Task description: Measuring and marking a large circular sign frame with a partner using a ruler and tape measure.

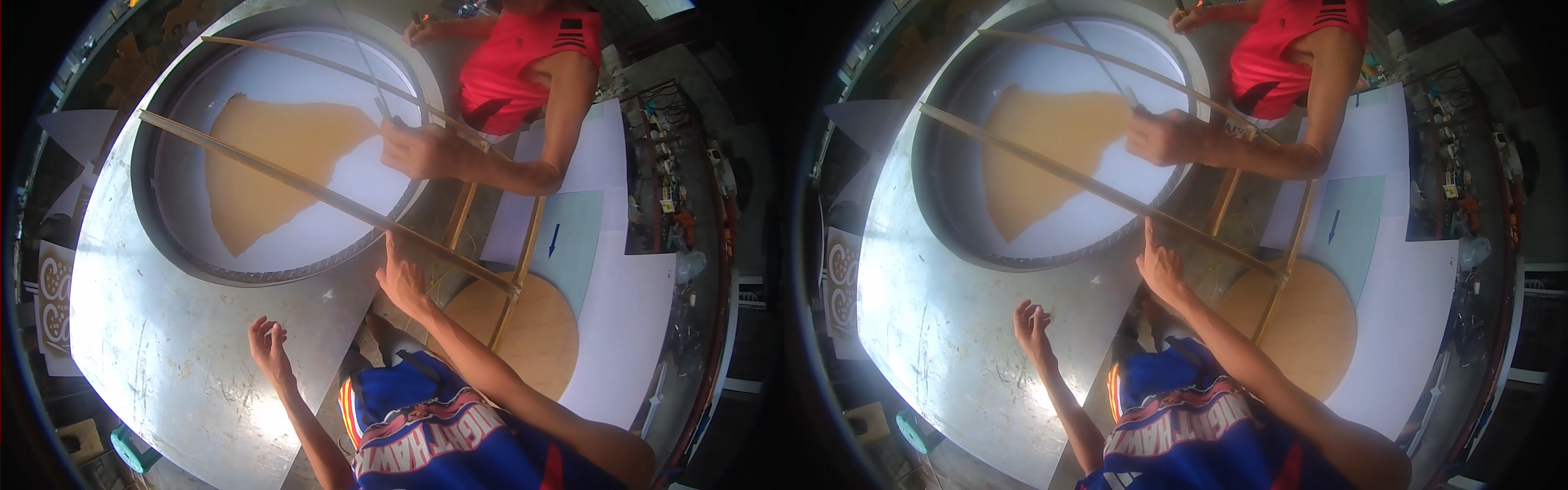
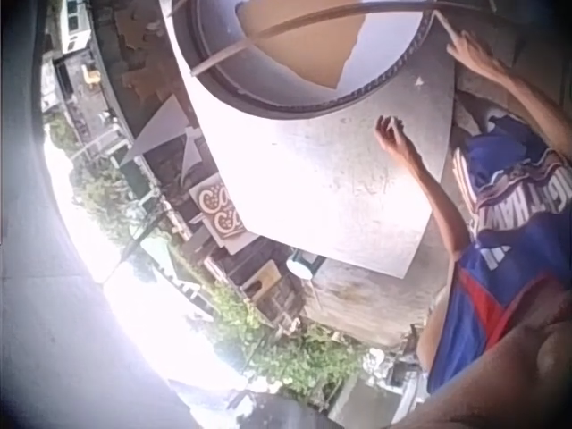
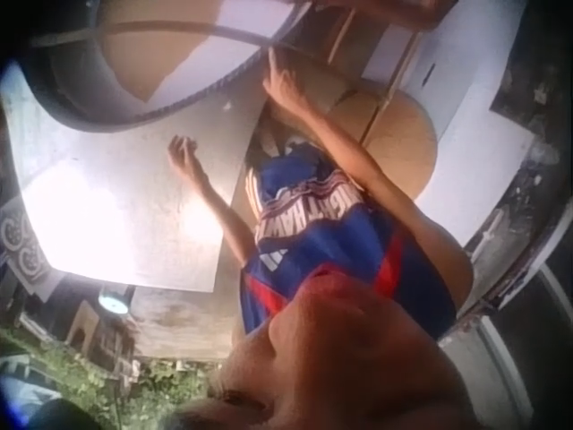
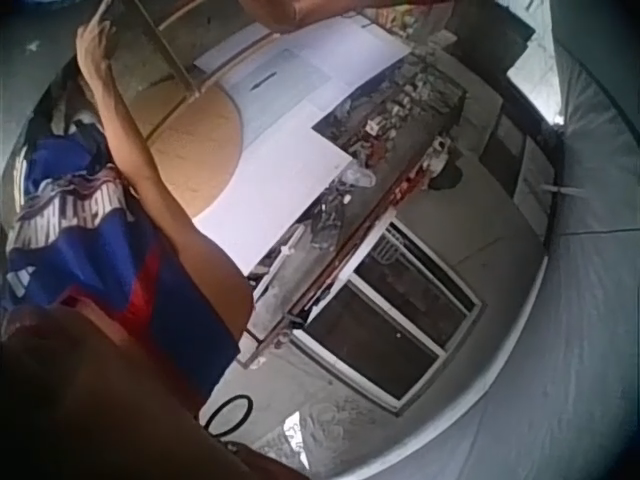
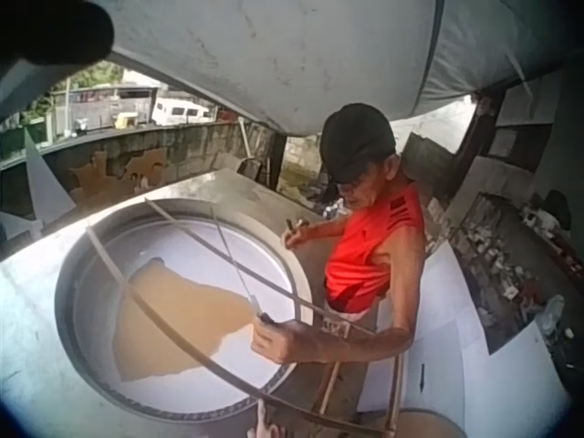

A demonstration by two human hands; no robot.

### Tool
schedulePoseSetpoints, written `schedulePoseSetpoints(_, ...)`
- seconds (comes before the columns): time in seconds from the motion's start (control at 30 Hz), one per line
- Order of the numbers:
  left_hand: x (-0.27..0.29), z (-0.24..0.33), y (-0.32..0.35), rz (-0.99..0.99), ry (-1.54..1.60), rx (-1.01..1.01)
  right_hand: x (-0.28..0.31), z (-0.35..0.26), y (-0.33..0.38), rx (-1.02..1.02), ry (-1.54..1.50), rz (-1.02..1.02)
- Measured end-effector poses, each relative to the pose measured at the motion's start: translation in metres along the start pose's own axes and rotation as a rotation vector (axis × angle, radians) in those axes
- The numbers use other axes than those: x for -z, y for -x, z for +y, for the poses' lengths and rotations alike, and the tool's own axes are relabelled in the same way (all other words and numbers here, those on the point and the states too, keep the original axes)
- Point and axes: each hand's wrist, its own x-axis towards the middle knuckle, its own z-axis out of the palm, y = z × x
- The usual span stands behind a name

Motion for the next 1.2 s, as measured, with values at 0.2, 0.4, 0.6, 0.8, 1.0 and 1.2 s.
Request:
schedulePoseSetpoints(0.2, -0.013, 0.001, 0.002, -0.060, 0.001, 0.022, -0.002, 0.002, -0.002, 0.009, -0.030, 0.012)
schedulePoseSetpoints(0.4, -0.014, -0.009, 0.001, -0.086, 0.017, 0.039, 0.009, -0.008, 0.000, -0.038, -0.031, -0.059)
schedulePoseSetpoints(0.6, -0.012, -0.040, -0.008, 0.019, -0.142, 0.007, -0.030, 0.010, 0.019, 0.195, -0.284, 0.390)
schedulePoseSetpoints(0.8, 0.027, -0.135, -0.035, 0.427, -0.630, -0.053, -0.162, 0.022, 0.022, -0.462, -1.028, 0.296)
schedulePoseSetpoints(1.0, 0.014, -0.183, -0.069, 0.430, -1.055, -0.201, -0.298, 0.117, -0.043, -0.911, -0.767, 0.221)
schedulePoseSetpoints(1.2, -0.037, -0.179, -0.066, 0.356, -1.178, -0.153, -0.235, 0.102, -0.080, -0.973, 0.231, -0.027)
